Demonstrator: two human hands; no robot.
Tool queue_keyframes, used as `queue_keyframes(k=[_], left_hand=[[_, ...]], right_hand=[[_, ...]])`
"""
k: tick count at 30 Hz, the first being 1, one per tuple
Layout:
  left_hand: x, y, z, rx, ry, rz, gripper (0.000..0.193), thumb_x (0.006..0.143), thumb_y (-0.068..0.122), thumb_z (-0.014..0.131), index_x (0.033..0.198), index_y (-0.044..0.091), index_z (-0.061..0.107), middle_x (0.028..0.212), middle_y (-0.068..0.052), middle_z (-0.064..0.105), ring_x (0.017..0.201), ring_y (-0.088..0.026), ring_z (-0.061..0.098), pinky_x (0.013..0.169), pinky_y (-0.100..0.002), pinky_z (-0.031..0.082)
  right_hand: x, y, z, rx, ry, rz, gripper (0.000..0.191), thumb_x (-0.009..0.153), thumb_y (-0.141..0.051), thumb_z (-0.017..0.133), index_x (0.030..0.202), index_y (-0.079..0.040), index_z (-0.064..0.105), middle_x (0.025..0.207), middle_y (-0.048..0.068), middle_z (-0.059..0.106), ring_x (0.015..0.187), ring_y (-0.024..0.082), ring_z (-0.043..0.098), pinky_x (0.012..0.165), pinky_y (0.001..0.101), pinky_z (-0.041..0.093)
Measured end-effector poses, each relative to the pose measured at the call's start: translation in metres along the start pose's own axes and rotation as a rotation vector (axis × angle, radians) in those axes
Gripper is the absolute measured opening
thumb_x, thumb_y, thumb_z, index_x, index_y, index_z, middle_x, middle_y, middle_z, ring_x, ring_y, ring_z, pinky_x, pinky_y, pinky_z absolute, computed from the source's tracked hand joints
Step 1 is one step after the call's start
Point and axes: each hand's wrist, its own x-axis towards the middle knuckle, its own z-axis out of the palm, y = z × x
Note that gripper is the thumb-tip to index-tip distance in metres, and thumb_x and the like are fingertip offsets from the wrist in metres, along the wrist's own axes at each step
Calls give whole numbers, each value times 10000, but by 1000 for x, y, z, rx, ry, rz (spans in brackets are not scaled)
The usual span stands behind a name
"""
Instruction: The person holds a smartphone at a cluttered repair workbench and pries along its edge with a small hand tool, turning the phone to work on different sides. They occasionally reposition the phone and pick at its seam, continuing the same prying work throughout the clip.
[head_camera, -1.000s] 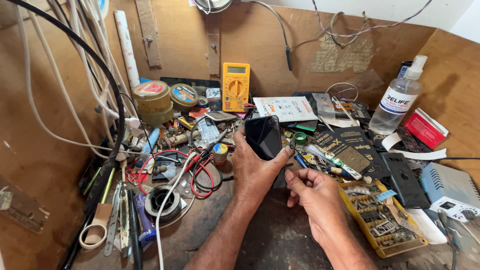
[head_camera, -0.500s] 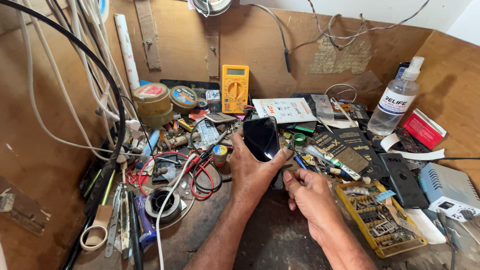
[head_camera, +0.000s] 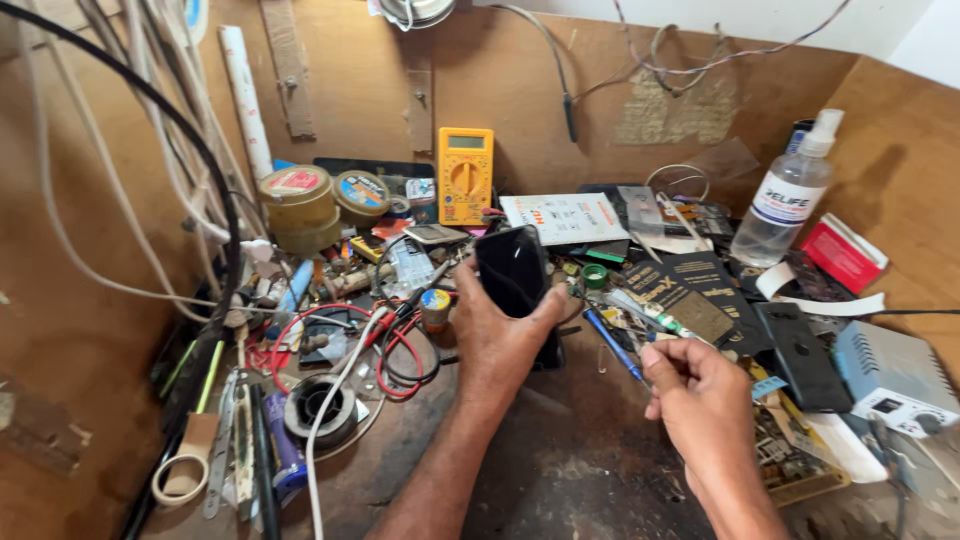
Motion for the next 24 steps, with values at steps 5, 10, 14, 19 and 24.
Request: queue_keyframes(k=[5, 10, 14, 19, 24], left_hand=[[0, -6, 3, -117, -48, -96, 780, 694, 392, 884, 1247, 12, 485, 1063, -180, 708, 945, -291, 730, 831, -406, 573], [2, -11, 3, -158, -41, -111, 781, 719, 371, 897, 1253, -7, 469, 1090, -165, 677, 946, -238, 692, 802, -369, 567], [5, -8, 0, -352, -129, -258, 724, 730, 341, 853, 1251, 10, 474, 1049, -115, 699, 885, -170, 691, 727, -301, 582], [6, -2, -4, -513, -210, -412, 655, 759, 287, 830, 1254, 29, 487, 977, -83, 701, 821, -126, 674, 670, -280, 570], [5, 1, -8, -625, -254, -452, 628, 773, 260, 817, 1246, 32, 471, 926, -66, 719, 800, -106, 698, 667, -274, 578]], right_hand=[[6, -2, 0, -534, -29, -144, 117, 882, -161, 756, 957, -78, 786, 820, 101, 788, 671, 206, 701, 640, 353, 544], [7, -10, 15, -744, -33, -538, 147, 856, -147, 746, 979, -74, 777, 868, 156, 715, 841, 329, 682, 778, 444, 523], [16, -18, 20, -868, -105, -413, 191, 836, -203, 782, 991, -91, 765, 882, 155, 695, 849, 307, 678, 757, 448, 531], [24, -20, 25, -855, -155, -248, 191, 849, -187, 772, 994, -64, 751, 870, 103, 748, 775, 232, 728, 714, 422, 573], [26, -20, 26, -845, -151, -206, 210, 837, -215, 804, 935, -36, 757, 831, 117, 758, 737, 234, 719, 716, 420, 561]])
